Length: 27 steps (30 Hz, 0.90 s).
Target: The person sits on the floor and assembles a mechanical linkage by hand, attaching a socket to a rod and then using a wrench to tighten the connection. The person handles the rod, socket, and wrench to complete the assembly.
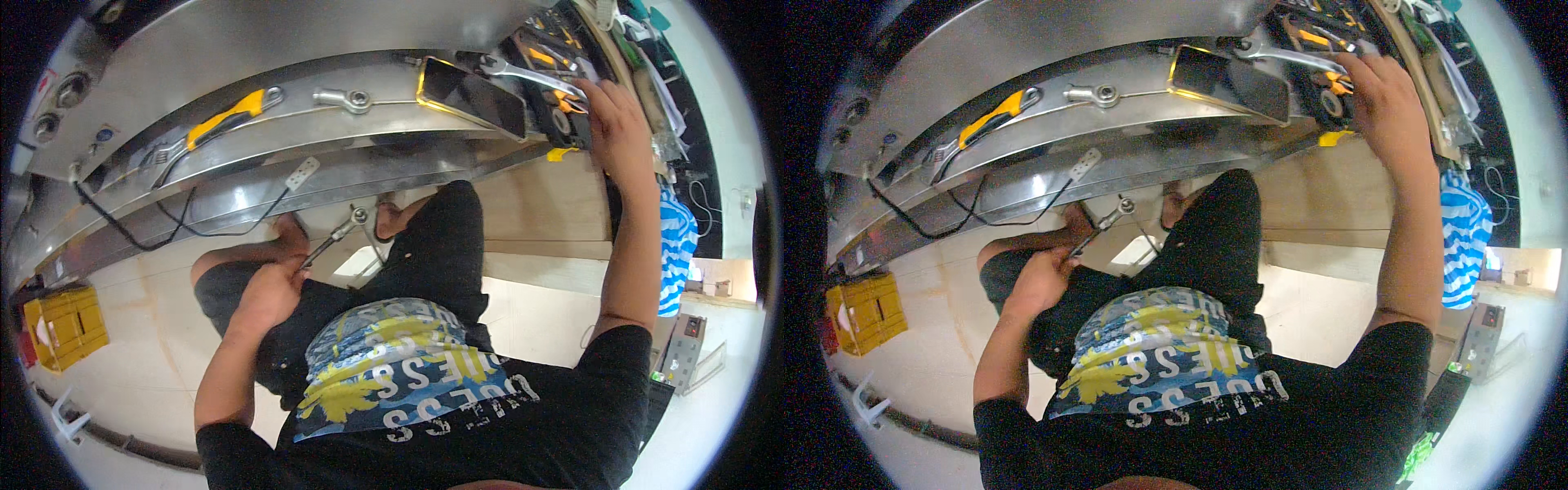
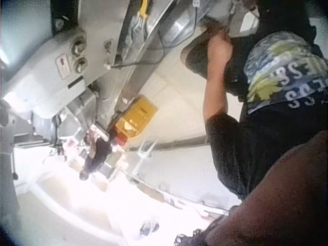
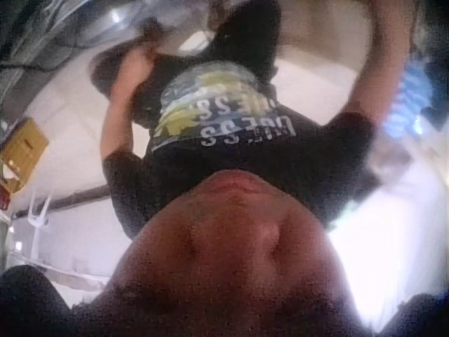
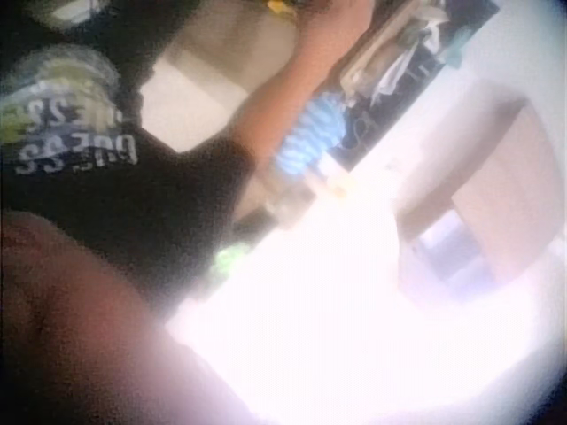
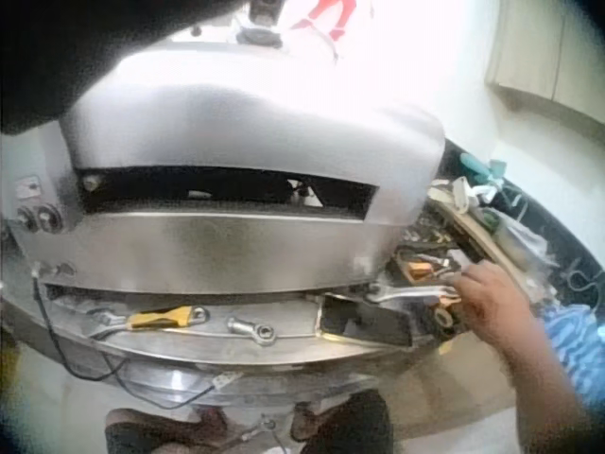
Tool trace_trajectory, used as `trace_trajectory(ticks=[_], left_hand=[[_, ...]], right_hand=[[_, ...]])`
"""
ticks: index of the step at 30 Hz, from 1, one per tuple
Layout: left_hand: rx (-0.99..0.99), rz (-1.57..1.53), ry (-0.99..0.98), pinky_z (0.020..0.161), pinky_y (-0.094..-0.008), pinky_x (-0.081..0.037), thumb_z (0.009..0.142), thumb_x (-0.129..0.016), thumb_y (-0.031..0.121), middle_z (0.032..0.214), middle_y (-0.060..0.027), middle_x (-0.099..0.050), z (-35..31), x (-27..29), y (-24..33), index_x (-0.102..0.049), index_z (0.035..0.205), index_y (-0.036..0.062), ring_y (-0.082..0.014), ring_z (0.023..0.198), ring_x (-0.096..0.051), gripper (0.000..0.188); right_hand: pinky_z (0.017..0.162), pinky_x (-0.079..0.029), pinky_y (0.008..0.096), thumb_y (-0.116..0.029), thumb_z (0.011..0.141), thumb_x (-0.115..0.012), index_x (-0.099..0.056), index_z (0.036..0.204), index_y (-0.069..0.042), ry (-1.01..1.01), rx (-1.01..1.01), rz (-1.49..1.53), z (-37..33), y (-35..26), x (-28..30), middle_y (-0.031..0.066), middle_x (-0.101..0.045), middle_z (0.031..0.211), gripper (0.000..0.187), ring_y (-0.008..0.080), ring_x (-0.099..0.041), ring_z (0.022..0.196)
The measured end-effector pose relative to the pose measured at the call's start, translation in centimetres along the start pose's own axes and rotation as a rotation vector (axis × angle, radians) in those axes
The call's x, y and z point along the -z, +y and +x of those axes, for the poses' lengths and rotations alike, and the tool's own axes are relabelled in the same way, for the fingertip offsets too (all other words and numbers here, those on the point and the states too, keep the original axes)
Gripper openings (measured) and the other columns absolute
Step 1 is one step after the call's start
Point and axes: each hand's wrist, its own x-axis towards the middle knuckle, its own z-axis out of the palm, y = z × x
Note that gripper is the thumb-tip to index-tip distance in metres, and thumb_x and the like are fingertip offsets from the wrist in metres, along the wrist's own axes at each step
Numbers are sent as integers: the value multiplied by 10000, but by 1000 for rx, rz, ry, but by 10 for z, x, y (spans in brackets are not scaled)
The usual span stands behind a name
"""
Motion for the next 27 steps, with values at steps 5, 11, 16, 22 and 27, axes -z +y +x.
trace_trajectory(ticks=[5, 11, 16, 22, 27], left_hand=[[-23, -83, 55, 849, -551, -492, 959, -592, 220, 975, -286, -667, 2, -4, 7, -653, 1166, 60, -476, 972, -629, 268], [-53, -55, 76, 851, -551, -494, 963, -584, 228, 972, -292, -663, -2, -2, 4, -653, 1153, 56, -473, 976, -630, 266], [-15, -35, 20, 837, -549, -498, 970, -573, 237, 947, -284, -668, 2, -2, 3, -649, 1169, 66, -466, 963, -637, 273], [-27, -84, 22, 818, -543, -504, 982, -560, 241, 940, -276, -676, -2, -5, 0, -645, 1197, 70, -462, 935, -647, 288], [-28, -83, 5, 821, -539, -506, 988, -551, 243, 932, -271, -680, 0, -7, -3, -642, 1204, 69, -455, 929, -651, 292]], right_hand=[[853, -483, 449, 57, 797, -631, -639, 1174, -52, 97, -42, 47, -28, -28, 37, 149, -631, 1004, 393, 353, -595, 942], [849, -496, 454, 40, 833, -619, -636, 1169, -51, -87, -46, 292, -45, -66, 31, 165, -627, 1002, 348, 369, -598, 953], [804, -488, 436, 52, 846, -614, -633, 1116, -14, -327, -24, 482, -63, -103, -5, 172, -608, 958, 279, 376, -598, 929], [770, -489, 418, 51, 838, -626, -645, 1082, -25, -297, 63, 491, -58, -119, -13, 154, -602, 915, 257, 348, -600, 895], [806, -500, 346, 15, 882, -660, -652, 1068, -12, -125, -114, 506, -53, -114, -1, 135, -659, 960, 188, 284, -649, 888]])
